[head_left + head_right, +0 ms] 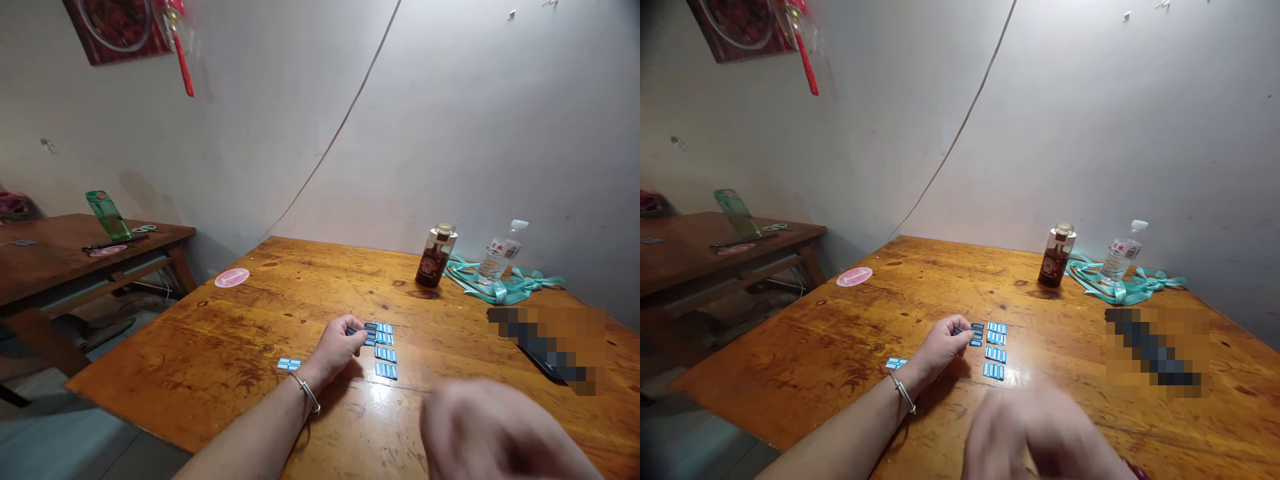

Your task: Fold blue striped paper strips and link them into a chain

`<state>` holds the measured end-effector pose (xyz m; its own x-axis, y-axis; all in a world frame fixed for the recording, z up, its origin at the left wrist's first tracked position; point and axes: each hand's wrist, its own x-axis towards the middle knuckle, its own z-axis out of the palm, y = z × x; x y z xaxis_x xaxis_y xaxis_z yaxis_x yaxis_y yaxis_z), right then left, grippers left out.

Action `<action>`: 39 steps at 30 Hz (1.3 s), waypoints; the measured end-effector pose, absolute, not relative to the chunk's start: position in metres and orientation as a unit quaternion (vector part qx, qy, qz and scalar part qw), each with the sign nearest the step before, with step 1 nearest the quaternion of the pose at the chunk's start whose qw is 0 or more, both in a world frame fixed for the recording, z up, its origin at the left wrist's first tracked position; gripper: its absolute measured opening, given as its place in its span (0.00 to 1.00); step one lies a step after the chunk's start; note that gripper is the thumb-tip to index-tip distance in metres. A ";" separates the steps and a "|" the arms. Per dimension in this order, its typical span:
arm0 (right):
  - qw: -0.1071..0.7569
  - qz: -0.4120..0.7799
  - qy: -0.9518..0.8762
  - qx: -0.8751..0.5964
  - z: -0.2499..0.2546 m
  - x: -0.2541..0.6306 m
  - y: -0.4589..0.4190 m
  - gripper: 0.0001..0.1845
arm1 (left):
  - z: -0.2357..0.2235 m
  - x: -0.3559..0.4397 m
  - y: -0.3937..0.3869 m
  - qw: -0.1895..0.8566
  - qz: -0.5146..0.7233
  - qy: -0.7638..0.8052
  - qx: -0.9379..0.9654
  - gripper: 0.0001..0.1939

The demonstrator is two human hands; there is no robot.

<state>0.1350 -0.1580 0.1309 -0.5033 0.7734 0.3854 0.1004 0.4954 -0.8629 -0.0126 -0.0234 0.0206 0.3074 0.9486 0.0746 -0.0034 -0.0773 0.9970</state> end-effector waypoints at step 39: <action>0.521 0.429 -0.532 -0.512 0.032 0.134 -0.074 0.14 | 0.028 -0.005 -0.037 0.608 0.390 0.405 0.560 0.14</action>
